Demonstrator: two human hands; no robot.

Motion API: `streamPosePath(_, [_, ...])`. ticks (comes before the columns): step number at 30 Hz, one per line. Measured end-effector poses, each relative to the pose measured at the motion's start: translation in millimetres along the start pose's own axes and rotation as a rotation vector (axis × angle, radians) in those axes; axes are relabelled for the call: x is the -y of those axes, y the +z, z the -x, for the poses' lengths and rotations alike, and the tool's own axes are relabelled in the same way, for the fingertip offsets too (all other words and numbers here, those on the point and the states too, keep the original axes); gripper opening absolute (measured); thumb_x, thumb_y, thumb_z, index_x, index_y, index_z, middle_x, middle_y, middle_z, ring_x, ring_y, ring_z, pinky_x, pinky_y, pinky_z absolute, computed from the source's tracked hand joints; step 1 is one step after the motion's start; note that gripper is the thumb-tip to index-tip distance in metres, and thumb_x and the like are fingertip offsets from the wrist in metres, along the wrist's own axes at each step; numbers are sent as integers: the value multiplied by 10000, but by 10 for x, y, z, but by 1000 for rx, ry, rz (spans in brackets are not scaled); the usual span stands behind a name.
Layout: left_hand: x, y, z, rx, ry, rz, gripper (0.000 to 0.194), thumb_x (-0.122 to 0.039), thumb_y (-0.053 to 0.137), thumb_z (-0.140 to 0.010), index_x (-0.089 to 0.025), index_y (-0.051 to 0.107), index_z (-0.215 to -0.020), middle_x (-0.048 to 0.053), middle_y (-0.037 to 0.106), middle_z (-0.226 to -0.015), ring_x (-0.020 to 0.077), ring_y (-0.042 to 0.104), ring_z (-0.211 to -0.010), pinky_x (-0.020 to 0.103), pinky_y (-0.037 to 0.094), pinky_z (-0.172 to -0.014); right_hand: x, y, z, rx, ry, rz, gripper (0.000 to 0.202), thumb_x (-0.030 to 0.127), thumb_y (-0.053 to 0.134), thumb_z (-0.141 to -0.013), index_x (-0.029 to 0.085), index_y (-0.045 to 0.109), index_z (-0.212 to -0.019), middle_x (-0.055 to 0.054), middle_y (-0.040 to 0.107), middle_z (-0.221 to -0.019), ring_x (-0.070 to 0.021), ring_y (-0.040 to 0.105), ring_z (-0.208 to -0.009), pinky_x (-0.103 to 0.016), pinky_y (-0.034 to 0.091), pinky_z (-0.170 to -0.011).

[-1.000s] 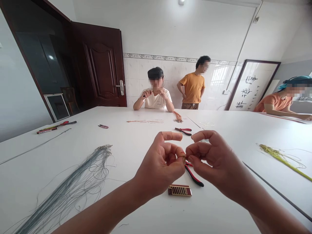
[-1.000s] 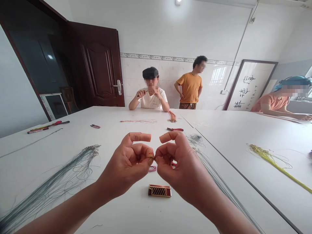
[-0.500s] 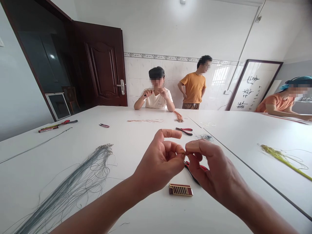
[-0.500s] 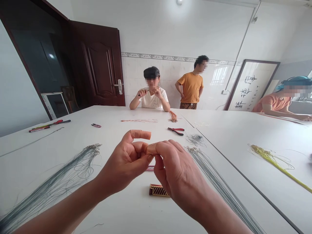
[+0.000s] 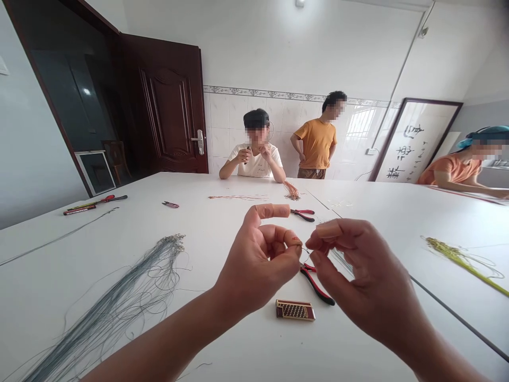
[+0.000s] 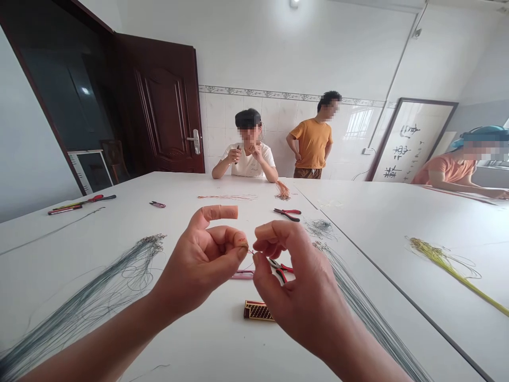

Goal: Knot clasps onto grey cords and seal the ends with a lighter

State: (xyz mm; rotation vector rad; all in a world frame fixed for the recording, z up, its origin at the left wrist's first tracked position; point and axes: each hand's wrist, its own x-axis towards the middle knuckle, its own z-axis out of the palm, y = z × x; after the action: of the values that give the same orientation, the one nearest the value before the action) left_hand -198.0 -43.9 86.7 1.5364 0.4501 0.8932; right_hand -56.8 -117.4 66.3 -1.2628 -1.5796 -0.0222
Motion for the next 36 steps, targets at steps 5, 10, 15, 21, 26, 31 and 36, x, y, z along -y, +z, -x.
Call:
streamPosePath(5, [62, 15, 10, 9, 14, -25, 391, -145, 601, -783, -254, 389, -1093, -53, 540, -737, 55, 437, -578, 198, 401, -550, 42, 36, -3, -19, 53, -49, 200, 133, 540, -827, 272, 448, -937, -5, 584, -854, -172, 584, -813, -322, 511, -705])
streamPosePath(10, [46, 8, -1, -45, 41, -56, 390, -152, 602, -783, -263, 392, -1092, -61, 540, -728, 50, 437, -578, 198, 411, -567, 41, 13, -39, -58, 154, -145, 106, 189, 533, -847, 249, 493, -924, -23, 619, -840, -171, 618, -782, -254, 502, -565])
streamPosePath(15, [47, 13, -4, -54, 43, -55, 395, -161, 611, -774, -259, 393, -1089, -58, 546, -718, 54, 443, -572, 194, 407, -546, 7, 20, -25, -26, 95, -84, 174, 142, 569, -797, 251, 501, -915, -9, 601, -832, -167, 610, -795, -255, 514, -605])
streamPosePath(21, [70, 21, -3, -48, 35, -61, 390, -161, 612, -775, -262, 399, -1085, -53, 547, -742, 53, 448, -580, 193, 412, -549, -15, 64, -24, 1, 89, -107, 124, 147, 532, -843, 253, 483, -884, 7, 594, -819, -142, 592, -754, -241, 503, -603])
streamPosePath(26, [50, 4, -12, -62, 20, -49, 394, -145, 606, -777, -267, 396, -1087, -60, 548, -729, 47, 450, -572, 188, 413, -550, -52, 29, -64, 26, 168, -290, 55, 194, 515, -871, 246, 508, -886, 8, 598, -791, -124, 585, -714, -225, 500, -590])
streamPosePath(31, [80, 20, -14, -47, 21, -51, 386, -149, 606, -781, -267, 398, -1084, -63, 548, -729, 45, 442, -562, 183, 409, -533, -67, 70, -55, 10, 176, -262, 134, 163, 562, -811, 256, 493, -878, 14, 587, -811, -140, 583, -752, -251, 506, -621])
streamPosePath(36, [122, 19, -15, -15, 41, -4, 369, -153, 608, -789, -257, 411, -1083, -60, 549, -737, 41, 447, -576, 174, 414, -537, -79, 93, -58, 46, 242, -346, 95, 185, 546, -828, 243, 472, -835, 23, 566, -758, -120, 545, -665, -235, 472, -563])
